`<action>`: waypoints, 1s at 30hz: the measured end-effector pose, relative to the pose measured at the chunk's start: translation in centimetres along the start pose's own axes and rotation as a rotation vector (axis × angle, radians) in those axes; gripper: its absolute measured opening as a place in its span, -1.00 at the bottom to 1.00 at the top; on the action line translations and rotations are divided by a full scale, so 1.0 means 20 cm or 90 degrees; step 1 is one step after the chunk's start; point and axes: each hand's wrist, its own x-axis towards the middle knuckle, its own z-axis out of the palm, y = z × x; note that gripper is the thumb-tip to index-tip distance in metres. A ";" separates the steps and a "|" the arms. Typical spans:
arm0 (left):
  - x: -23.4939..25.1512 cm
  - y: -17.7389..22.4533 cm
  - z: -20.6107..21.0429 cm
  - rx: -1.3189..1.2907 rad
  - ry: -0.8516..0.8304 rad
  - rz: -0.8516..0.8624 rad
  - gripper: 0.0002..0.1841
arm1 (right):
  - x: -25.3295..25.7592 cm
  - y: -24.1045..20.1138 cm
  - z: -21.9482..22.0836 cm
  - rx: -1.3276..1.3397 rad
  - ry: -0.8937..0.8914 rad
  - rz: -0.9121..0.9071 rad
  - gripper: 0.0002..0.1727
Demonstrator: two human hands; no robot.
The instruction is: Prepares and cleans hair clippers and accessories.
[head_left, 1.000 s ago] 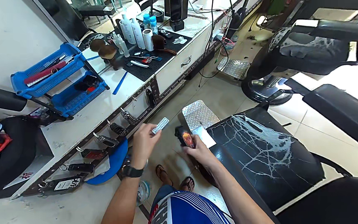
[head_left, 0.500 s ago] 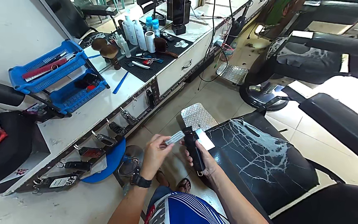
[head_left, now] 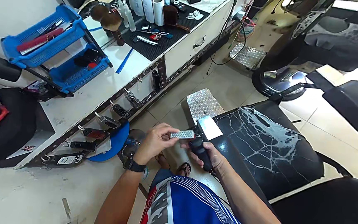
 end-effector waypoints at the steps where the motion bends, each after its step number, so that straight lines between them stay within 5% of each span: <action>1: 0.01 -0.01 -0.04 0.050 0.014 -0.005 -0.75 | 0.00 0.00 0.00 -0.004 -0.021 0.010 -0.14; 4: 0.03 0.04 -0.09 0.088 0.018 0.043 -0.72 | -0.02 0.00 0.00 -0.011 -0.034 0.028 -0.12; 7: 0.04 0.10 -0.08 0.034 -0.100 0.099 -0.76 | -0.02 -0.01 0.00 -0.011 -0.053 0.036 -0.13; 11: 0.09 0.09 -0.17 0.183 -0.015 0.082 -0.74 | -0.03 -0.03 0.01 -0.010 -0.055 0.041 -0.13; 15: 0.10 0.16 -0.12 0.073 -0.135 0.112 -0.77 | -0.04 -0.05 0.03 -0.027 -0.052 0.037 -0.19; 19: 0.15 0.15 -0.16 0.206 -0.054 0.090 -0.76 | -0.03 -0.07 0.03 -0.098 -0.034 0.043 -0.21; 23: 0.16 0.20 -0.11 0.146 -0.144 0.084 -0.80 | -0.03 -0.09 0.03 -0.155 -0.034 0.040 -0.18; 26: 0.18 0.20 -0.14 0.229 -0.053 0.067 -0.80 | -0.03 -0.10 0.03 -0.160 -0.034 0.031 -0.19; 30: 0.17 0.24 -0.10 0.101 -0.115 0.029 -0.80 | -0.03 -0.10 0.03 -0.168 -0.047 0.010 -0.19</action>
